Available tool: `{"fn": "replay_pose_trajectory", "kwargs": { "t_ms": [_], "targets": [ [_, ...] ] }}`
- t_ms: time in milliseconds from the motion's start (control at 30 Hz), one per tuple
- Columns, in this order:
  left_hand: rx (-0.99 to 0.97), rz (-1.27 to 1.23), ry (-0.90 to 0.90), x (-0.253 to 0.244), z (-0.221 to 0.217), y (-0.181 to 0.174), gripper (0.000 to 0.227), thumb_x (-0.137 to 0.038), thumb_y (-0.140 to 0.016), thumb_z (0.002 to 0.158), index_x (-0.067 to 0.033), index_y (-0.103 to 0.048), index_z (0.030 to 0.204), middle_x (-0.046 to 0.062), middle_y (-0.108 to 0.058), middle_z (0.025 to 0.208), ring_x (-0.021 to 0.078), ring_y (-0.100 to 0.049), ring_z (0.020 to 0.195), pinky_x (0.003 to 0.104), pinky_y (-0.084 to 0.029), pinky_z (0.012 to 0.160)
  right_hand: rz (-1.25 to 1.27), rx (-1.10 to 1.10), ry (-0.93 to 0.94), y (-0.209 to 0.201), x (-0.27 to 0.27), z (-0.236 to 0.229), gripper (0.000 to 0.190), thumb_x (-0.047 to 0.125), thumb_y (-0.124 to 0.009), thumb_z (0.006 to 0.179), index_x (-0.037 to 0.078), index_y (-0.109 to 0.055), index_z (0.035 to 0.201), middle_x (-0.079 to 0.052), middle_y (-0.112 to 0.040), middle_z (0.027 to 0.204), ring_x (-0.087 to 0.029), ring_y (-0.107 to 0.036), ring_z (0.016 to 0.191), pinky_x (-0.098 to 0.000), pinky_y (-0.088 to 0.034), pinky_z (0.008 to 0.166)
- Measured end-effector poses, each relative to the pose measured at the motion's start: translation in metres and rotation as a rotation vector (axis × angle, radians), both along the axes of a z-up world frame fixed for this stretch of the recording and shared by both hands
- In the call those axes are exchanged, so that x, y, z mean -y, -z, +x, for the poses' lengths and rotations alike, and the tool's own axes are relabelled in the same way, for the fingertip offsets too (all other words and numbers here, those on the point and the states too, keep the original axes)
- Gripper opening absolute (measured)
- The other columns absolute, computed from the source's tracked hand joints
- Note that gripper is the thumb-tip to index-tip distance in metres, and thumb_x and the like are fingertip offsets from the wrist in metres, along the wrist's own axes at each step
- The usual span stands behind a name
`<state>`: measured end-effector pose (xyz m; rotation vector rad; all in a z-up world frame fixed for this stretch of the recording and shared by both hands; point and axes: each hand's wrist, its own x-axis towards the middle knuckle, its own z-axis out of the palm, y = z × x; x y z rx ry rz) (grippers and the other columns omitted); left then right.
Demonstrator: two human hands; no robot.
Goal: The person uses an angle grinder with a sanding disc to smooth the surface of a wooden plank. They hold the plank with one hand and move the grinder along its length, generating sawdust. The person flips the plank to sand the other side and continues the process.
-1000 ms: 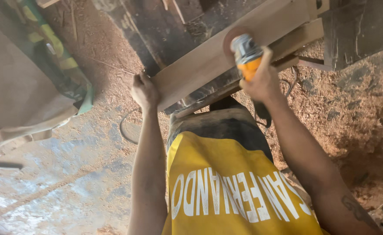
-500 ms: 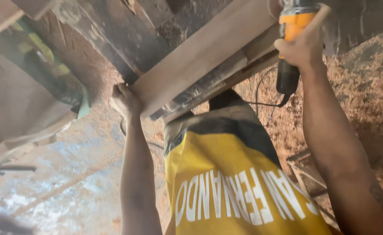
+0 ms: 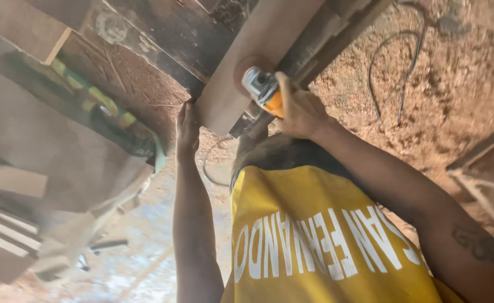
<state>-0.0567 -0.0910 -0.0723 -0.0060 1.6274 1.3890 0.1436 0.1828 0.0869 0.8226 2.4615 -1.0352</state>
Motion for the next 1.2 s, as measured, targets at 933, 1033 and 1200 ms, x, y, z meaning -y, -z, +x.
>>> {"fn": "replay_pose_trajectory", "kwargs": {
  "t_ms": [933, 1033, 1200],
  "targets": [
    [-0.355, -0.33, 0.136, -0.027, 0.005, -0.037, 0.048, -0.035, -0.041, 0.109, -0.0011, -0.062, 0.135, 0.017, -0.069, 0.123, 0.0259, -0.065, 0.112, 0.039, -0.051, 0.095, 0.116, -0.145, 0.772, 0.069, -0.312, 0.047, 0.083, 0.012, -0.084, 0.078, -0.006, -0.035, 0.142, -0.022, -0.063, 0.129, -0.032, -0.074, 0.11, -0.0426, -0.068, 0.086],
    [-0.42, -0.526, 0.076, -0.028, 0.009, -0.036, 0.049, -0.036, -0.05, 0.103, -0.0025, -0.062, 0.136, 0.017, -0.067, 0.125, 0.0279, -0.063, 0.113, 0.042, -0.049, 0.095, 0.013, -0.379, 0.94, 0.066, -0.315, 0.065, 0.1, 0.012, -0.082, 0.073, -0.006, -0.016, 0.146, -0.019, -0.063, 0.121, -0.028, -0.073, 0.099, -0.0394, -0.067, 0.078],
    [-0.361, -0.599, -0.128, -0.037, 0.036, -0.024, 0.059, -0.046, -0.077, 0.08, -0.0025, -0.068, 0.119, 0.015, -0.072, 0.11, 0.0253, -0.068, 0.101, 0.041, -0.054, 0.089, -0.122, -0.604, 0.92, 0.078, -0.256, 0.12, 0.079, 0.003, -0.078, 0.084, 0.002, -0.032, 0.148, -0.013, -0.052, 0.136, -0.023, -0.061, 0.124, -0.0379, -0.061, 0.097]
  ]
}}
